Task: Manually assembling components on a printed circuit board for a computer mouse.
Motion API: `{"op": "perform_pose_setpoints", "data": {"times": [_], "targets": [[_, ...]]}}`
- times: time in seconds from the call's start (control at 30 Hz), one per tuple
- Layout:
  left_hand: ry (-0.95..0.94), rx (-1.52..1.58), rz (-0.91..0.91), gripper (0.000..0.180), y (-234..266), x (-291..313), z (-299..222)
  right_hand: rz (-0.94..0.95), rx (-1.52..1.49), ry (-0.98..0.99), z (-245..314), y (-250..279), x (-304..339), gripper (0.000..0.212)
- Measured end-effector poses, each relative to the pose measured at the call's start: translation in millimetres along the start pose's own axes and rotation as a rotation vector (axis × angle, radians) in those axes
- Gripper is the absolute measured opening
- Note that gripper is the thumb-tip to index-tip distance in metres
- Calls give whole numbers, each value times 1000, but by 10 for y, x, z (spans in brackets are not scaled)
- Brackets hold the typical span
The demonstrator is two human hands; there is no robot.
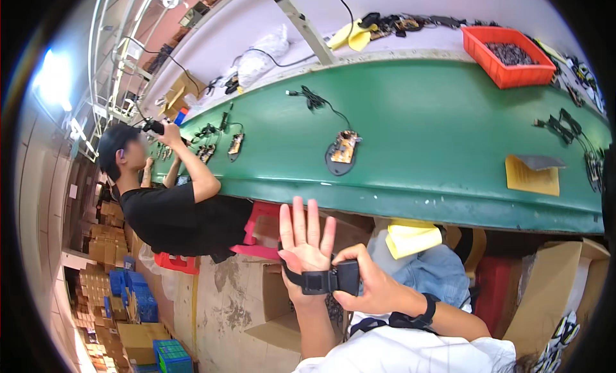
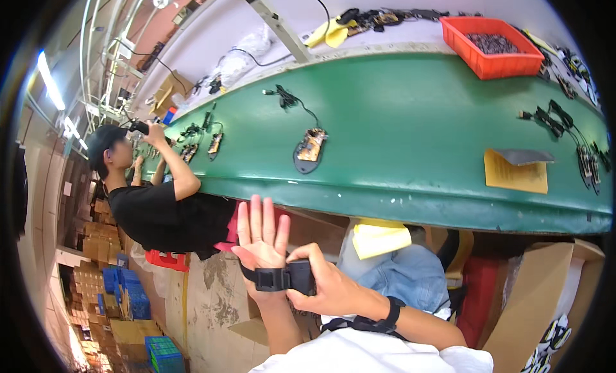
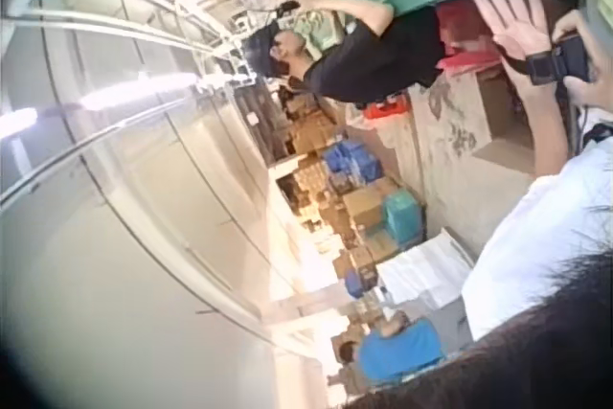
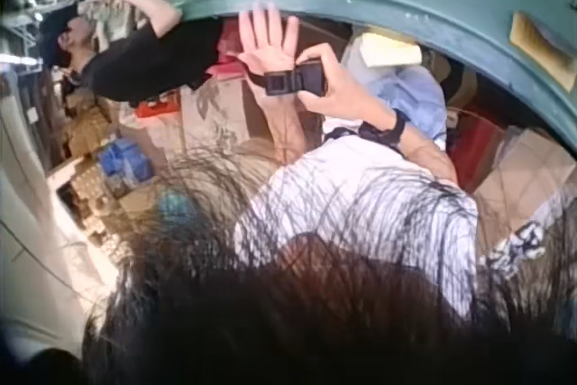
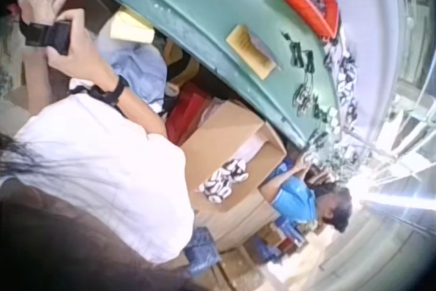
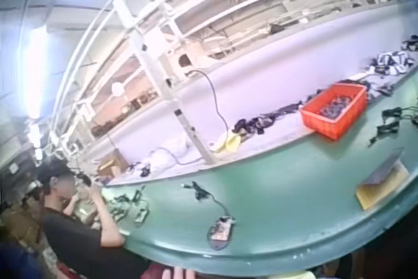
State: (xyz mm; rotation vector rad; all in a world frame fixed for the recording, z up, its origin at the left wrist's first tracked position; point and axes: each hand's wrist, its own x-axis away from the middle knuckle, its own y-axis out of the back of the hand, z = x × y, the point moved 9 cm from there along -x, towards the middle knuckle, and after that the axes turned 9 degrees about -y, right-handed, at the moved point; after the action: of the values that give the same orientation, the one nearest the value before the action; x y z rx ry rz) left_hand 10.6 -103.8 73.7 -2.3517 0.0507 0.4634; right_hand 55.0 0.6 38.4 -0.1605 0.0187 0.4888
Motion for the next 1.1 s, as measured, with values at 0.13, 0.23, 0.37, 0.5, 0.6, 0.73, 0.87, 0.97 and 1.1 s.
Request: {"op": "perform_pose_setpoints", "data": {"times": [0.13,0.23,0.37,0.5,0.6,0.73,0.87,0.97,1.1], "targets": [[53,113,-36,100,211,-49,80,-103,34,122,-94,-109,36,62],[-5,49,-126,95,359,-172,145,-180,65,87,-59,-90,36,62],[-90,-240,-339,91,499,-338,151,-189,-86,-21,-154,-59,-24,60],[-85,-366,-364,88,459,-498,319,-296,-42,102,-231,123,-142,59],[-85,-376,-382,87,344,-574,322,-290,-40,-5,-155,129,-50,61],[-299,-356,-426,72,507,-907,-36,-131,209,40,-114,-228,88,61],[-421,-520,-381,57,301,-859,-40,-117,126,-38,-212,-201,115,59],[-515,-671,-324,51,345,-865,-69,-69,29,-172,-306,-225,117,58],[-138,239,-445,38,379,-899,290,55,-46,-131,-407,-214,222,58]]}}
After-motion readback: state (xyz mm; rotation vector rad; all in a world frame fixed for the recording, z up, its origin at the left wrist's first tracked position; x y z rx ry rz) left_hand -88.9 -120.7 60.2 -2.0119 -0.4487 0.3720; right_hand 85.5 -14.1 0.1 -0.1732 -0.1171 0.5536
